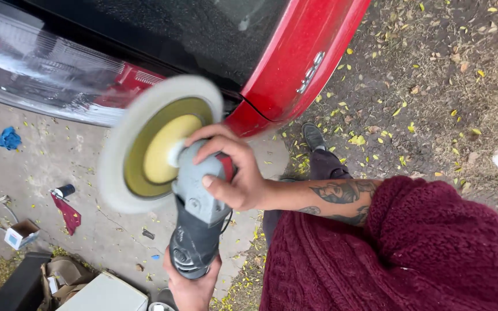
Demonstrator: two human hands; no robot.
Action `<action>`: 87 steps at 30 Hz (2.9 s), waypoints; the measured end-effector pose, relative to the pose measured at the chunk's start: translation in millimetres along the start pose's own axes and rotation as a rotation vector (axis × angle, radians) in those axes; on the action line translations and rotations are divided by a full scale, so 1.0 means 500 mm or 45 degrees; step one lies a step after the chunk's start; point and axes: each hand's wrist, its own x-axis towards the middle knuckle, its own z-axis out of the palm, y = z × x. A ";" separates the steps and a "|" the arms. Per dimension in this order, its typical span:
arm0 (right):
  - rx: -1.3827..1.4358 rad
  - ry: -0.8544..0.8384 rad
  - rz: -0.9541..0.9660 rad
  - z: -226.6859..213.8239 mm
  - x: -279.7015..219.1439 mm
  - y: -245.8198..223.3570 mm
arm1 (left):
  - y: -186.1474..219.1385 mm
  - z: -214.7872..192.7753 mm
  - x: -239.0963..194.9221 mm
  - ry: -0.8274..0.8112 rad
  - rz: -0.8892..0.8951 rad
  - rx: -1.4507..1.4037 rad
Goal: The person applies a white substance to the rear and side panels of a red car using a brush and a small container. They then use a power polisher with a yellow pad to buff the treated areas on the car's body.
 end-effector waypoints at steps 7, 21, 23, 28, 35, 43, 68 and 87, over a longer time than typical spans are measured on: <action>-0.090 -0.093 -0.086 0.044 0.021 -0.031 | -0.033 -0.026 0.022 0.183 0.231 -0.169; 0.186 0.303 0.178 -0.087 -0.121 0.164 | -0.006 0.039 0.043 -0.293 0.207 0.284; 0.184 0.315 0.178 -0.070 -0.100 0.137 | -0.007 0.024 0.043 -0.269 0.242 0.294; 0.126 0.112 -0.001 -0.002 -0.027 0.047 | -0.018 -0.008 0.047 0.061 0.296 0.103; 0.043 -0.039 -0.129 0.064 0.028 -0.031 | -0.015 -0.014 0.038 0.074 0.349 0.096; 0.126 0.077 0.003 -0.021 -0.063 0.095 | -0.023 0.005 0.038 0.081 0.393 0.046; 0.008 0.023 -0.113 0.074 -0.020 0.026 | -0.104 -0.037 0.052 0.152 0.213 -0.033; 0.145 0.132 -0.020 0.067 -0.076 0.103 | -0.105 -0.040 0.035 0.108 0.218 0.191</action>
